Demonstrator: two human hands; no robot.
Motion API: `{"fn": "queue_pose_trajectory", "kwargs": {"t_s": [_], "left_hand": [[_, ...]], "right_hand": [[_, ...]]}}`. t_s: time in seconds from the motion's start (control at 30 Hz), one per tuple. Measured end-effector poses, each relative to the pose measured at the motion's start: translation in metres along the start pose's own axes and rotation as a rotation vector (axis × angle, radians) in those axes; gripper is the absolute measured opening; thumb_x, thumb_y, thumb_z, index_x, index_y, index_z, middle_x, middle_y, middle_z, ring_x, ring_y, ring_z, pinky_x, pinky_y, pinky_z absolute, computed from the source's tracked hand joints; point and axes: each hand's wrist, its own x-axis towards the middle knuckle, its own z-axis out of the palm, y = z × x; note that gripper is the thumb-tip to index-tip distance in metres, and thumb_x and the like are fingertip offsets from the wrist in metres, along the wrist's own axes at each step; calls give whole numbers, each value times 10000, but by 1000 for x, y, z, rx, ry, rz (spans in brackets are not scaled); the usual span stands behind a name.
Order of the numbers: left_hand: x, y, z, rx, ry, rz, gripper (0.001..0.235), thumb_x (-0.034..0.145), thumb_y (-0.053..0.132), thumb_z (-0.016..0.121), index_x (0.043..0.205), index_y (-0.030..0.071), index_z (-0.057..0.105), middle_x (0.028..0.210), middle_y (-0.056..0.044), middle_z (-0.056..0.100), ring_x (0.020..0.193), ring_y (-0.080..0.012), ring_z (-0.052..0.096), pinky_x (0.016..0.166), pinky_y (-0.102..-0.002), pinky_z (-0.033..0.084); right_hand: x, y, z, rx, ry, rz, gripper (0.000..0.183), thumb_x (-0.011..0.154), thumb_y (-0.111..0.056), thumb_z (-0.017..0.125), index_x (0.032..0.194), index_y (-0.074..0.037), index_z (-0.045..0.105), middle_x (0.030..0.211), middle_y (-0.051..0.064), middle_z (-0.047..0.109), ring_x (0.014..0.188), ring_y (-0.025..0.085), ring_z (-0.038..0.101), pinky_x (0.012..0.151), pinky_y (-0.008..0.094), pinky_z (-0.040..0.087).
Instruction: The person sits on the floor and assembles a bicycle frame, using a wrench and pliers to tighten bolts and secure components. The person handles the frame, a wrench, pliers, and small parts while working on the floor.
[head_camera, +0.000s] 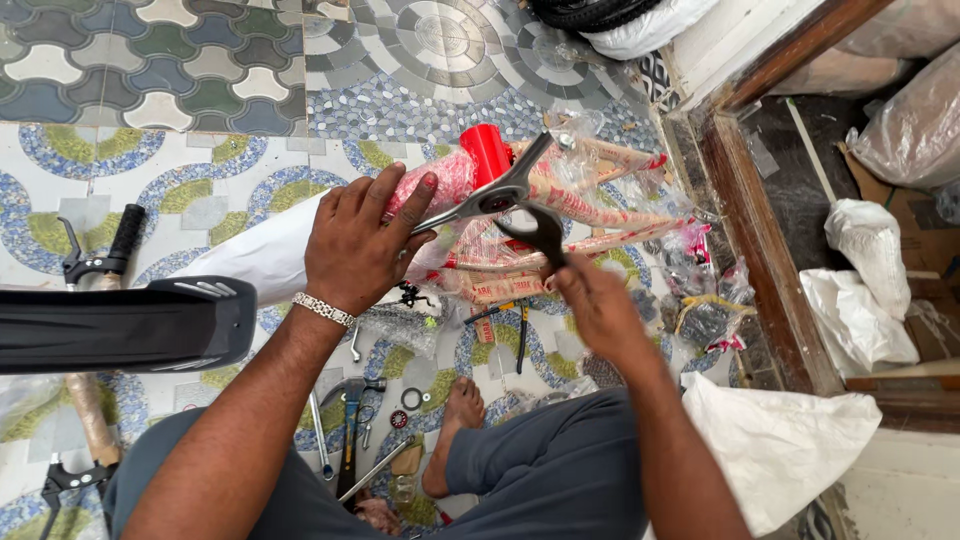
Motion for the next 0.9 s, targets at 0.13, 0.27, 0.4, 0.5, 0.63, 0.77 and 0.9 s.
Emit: {"fn": "queue_pose_trajectory", "kwargs": {"t_s": [0.13,0.27,0.4,0.5,0.63,0.77,0.9], "left_hand": [[0,0,2,17,-4,-10,679,920,416,773,1523,198,548,1453,-122,542,1202,-308,563,1008,-483,466],[2,0,3,19,-4,-16,665,907,417,769,1499,203,558,1460,-123,548,1196,-309,570,1009,-486,475],[3,0,4,31,-9,-27,645,900,423,766,1479,215,571,1446,-123,559,1175,-306,581,989,-482,485],[4,1,5,17,-1,-34,649,898,436,762,1480,221,573,1436,-127,564,1170,-307,585,993,-482,490],[5,2,6,37,-18,-46,652,889,457,755,1470,233,566,1427,-120,570,1177,-298,588,994,-483,491],[6,1,7,51,-26,-47,671,876,479,744,1475,246,550,1410,-122,575,1173,-299,590,988,-490,492],[6,2,5,40,-22,-54,685,866,482,738,1483,262,537,1403,-120,578,1172,-298,593,992,-490,494]], "right_hand": [[43,-13,-46,-395,-16,-117,288,1041,-349,595,1019,-70,667,675,111,577,613,249,567,587,411,455],[73,-29,-74,-519,-46,-125,257,973,-328,675,973,-71,683,737,170,621,647,355,605,606,461,467],[83,-31,-74,-513,-33,-254,215,978,-284,681,1010,-72,660,826,151,653,754,366,649,664,452,498],[85,-29,-70,-464,5,-294,228,952,-260,673,1091,-80,652,883,130,675,800,353,673,685,447,519],[93,-23,-67,-504,10,-389,220,961,-254,670,1093,-80,647,981,151,651,832,338,671,704,445,532],[97,-14,-59,-490,46,-413,224,963,-282,669,1046,-79,626,925,119,665,833,327,679,696,436,538],[105,-4,-63,-538,14,-451,250,959,-322,661,1034,-85,643,892,118,668,838,359,670,697,465,528]]}}
